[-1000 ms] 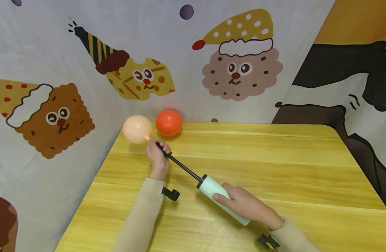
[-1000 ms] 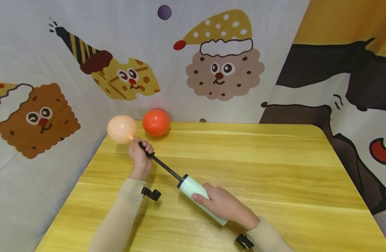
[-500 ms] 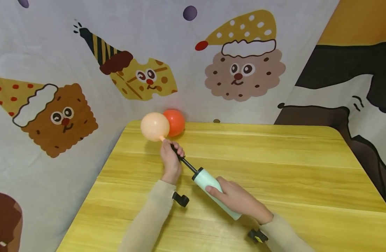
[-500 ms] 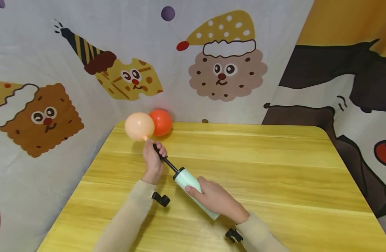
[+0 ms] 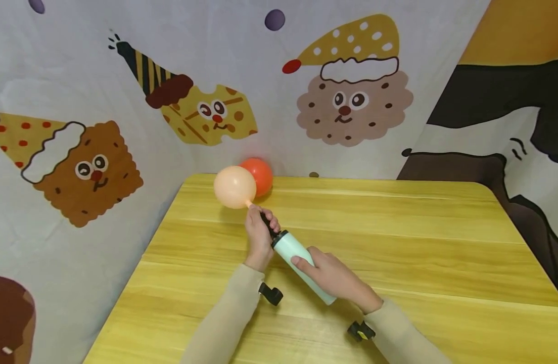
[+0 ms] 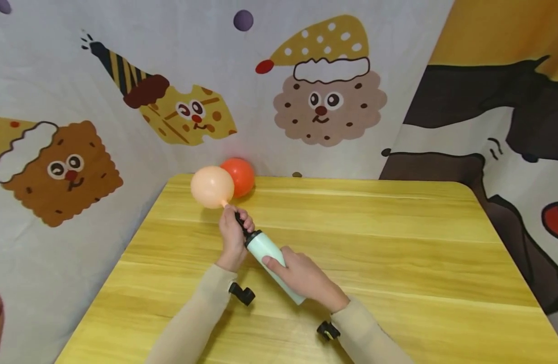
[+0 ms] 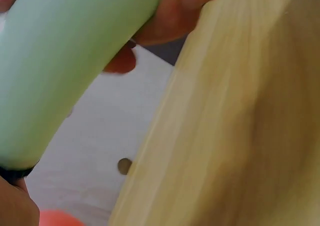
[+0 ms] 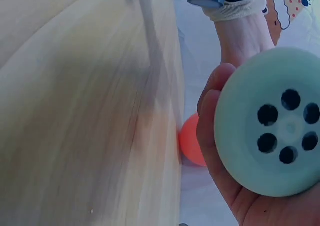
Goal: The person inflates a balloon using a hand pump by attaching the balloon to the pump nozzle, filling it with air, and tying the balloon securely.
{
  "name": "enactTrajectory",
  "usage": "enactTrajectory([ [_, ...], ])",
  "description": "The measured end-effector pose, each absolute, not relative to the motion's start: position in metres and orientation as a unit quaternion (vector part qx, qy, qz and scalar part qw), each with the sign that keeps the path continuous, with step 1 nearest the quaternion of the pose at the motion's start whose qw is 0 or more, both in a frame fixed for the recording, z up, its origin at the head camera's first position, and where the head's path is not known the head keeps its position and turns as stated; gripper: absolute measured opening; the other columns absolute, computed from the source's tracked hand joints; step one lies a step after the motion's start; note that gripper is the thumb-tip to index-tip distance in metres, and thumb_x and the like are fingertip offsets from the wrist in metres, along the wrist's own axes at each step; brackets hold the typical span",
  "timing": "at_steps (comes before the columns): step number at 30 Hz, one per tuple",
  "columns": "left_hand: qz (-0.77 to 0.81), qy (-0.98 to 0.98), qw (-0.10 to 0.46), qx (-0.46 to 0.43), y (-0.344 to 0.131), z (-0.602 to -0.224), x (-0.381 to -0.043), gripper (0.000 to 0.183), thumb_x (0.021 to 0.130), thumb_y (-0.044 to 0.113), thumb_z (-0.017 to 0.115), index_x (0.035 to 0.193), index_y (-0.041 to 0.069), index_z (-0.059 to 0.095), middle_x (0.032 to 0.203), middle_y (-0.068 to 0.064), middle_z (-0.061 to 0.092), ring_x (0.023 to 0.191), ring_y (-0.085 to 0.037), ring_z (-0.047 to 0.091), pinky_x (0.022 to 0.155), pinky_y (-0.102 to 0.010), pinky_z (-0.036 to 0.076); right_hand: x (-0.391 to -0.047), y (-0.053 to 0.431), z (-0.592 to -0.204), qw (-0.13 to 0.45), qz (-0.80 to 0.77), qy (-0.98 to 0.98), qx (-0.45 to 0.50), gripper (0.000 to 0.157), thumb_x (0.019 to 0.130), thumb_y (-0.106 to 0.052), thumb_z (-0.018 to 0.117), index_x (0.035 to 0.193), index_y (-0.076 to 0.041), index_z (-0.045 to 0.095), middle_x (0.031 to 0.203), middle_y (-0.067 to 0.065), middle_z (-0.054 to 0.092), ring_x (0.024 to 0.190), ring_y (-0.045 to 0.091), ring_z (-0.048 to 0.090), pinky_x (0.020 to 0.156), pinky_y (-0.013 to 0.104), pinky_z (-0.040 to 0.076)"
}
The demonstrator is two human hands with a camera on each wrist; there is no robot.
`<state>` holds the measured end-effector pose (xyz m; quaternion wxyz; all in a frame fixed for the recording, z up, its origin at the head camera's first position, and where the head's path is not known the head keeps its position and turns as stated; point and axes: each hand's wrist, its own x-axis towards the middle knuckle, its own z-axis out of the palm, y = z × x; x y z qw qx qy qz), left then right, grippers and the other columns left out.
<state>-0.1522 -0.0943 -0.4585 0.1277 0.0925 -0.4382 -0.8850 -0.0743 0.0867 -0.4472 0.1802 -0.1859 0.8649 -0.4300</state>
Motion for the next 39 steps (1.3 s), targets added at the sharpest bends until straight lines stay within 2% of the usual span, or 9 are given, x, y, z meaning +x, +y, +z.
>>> enactTrajectory([
  [8,-0.887,-0.412,0.180,0.105,-0.133,-0.444,-0.169,0.040,0.114,0.024,0.030,0.079,0.011,0.045,0.064,0.002,0.046,0.046,-0.007,0.042,0.041,-0.019,0.036,-0.053,0.114,-0.441,0.193,-0.408,0.870,-0.199,0.054,0.108,-0.052,0.049,0.125,-0.002,0.057,0.079,0.001,0.060,0.063,0.014,0.058,0.052,0.031,0.051],
  [13,-0.889,-0.395,0.200,0.116,-0.148,-0.444,-0.170,0.035,0.113,0.018,0.030,0.082,0.012,0.044,0.064,0.002,0.047,0.046,-0.007,0.042,0.040,-0.019,0.036,-0.040,0.129,-0.440,0.197,-0.385,0.879,-0.200,0.044,0.107,-0.051,0.051,0.115,-0.008,0.056,0.075,-0.002,0.056,0.060,0.011,0.054,0.051,0.029,0.048],
  [22,-0.894,-0.399,0.165,0.120,-0.123,-0.447,-0.160,0.034,0.115,0.027,0.032,0.086,0.013,0.043,0.068,0.001,0.045,0.050,-0.009,0.040,0.043,-0.020,0.035,-0.043,0.120,-0.445,0.180,-0.373,0.888,-0.199,0.049,0.107,-0.054,0.049,0.116,-0.007,0.057,0.073,-0.003,0.055,0.058,0.011,0.053,0.049,0.029,0.048],
  [33,-0.882,-0.444,0.129,0.087,-0.101,-0.458,-0.145,0.035,0.114,0.019,0.029,0.085,0.009,0.047,0.069,0.001,0.046,0.051,-0.009,0.042,0.046,-0.020,0.039,-0.063,0.097,-0.441,0.159,-0.388,0.883,-0.211,0.051,0.108,-0.052,0.049,0.116,-0.002,0.058,0.072,0.000,0.056,0.056,0.012,0.055,0.047,0.031,0.048],
  [39,-0.876,-0.458,0.118,0.093,-0.093,-0.462,-0.138,0.036,0.115,0.025,0.029,0.087,0.011,0.046,0.068,0.002,0.047,0.050,-0.008,0.044,0.045,-0.020,0.040,-0.073,0.086,-0.444,0.161,-0.388,0.882,-0.211,0.052,0.108,-0.052,0.048,0.114,-0.001,0.058,0.072,0.001,0.056,0.055,0.012,0.055,0.046,0.031,0.047],
])
